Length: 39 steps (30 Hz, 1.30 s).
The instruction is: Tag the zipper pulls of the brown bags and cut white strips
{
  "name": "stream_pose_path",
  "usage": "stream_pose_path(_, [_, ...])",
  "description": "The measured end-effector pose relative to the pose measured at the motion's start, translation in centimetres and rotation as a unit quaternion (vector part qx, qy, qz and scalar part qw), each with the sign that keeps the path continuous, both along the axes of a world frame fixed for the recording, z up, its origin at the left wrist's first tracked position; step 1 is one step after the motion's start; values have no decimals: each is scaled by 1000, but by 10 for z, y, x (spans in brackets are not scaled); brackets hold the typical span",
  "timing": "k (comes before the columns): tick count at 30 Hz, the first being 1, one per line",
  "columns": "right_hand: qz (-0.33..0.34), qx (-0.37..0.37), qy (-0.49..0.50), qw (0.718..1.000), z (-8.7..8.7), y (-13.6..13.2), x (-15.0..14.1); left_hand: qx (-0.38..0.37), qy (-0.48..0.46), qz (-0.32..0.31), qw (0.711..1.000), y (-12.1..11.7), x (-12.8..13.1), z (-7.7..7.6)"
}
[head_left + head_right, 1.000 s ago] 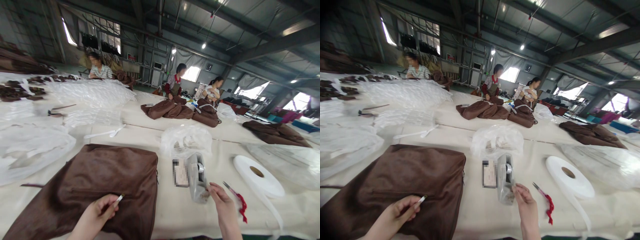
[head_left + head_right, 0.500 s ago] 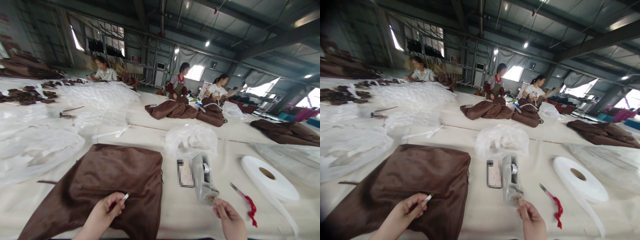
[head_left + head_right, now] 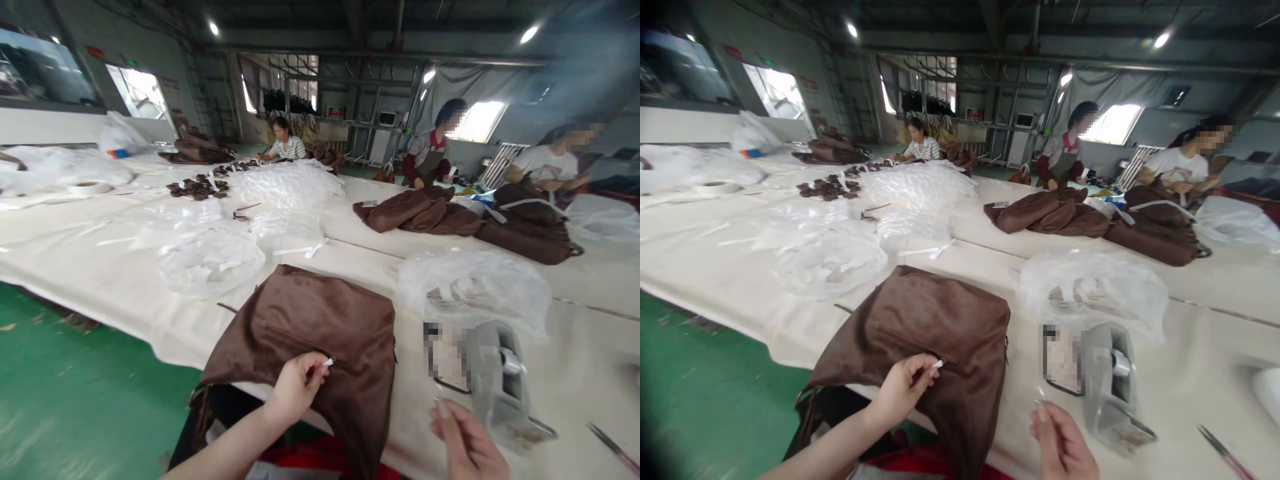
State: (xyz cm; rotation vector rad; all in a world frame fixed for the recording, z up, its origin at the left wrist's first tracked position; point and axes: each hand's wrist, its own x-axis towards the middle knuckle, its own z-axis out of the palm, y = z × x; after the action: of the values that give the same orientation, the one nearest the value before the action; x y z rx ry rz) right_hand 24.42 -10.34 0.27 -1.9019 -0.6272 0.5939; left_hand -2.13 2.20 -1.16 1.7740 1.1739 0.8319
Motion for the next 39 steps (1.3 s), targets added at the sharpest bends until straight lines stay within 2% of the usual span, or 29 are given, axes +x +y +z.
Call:
stream_pose_path(2, [149, 32, 28, 988, 2, 27, -43, 54, 18, 10, 998, -3, 0, -1])
stream_pose_path(4, [257, 57, 60, 963, 2, 52, -78, 101, 27, 20, 994, -5, 1, -1])
stream_pose_path(7, [332, 57, 109, 935, -3, 77, -109, 145, 25, 35, 989, -8, 1, -4])
stream_pose_path(14, [339, 37, 151, 928, -19, 90, -115, 223, 58, 42, 972, -10, -2, -15])
stream_pose_path(19, [342, 14, 135, 930, -18, 90, -114, 211, 79, -1, 974, -9, -4, -5])
stream_pose_path(21, [349, 6, 132, 928, -17, 89, -113, 152, 48, -17, 987, -7, -5, 1])
stream_pose_path(23, [360, 1, 134, 923, -17, 88, -111, 38, -14, -37, 999, -4, -6, 5])
stream_pose_path(26, [374, -2, 133, 918, -17, 86, -110, -136, -115, -63, 982, -3, -6, 10])
stream_pose_path(28, [380, 0, 120, 917, -18, 86, -112, -174, -147, -57, 972, -7, -5, 11])
stream_pose_path(31, [377, 6, 92, 921, -19, 85, -116, -142, -146, -34, 978, -14, -3, 13])
stream_pose_path(36, [348, -14, 65, 935, -16, 86, -121, -38, -88, -18, 995, -24, -2, 17])
stream_pose_path(39, [318, 1, 102, 943, -14, 88, -122, 31, -39, -7, 999, -26, 0, 19])
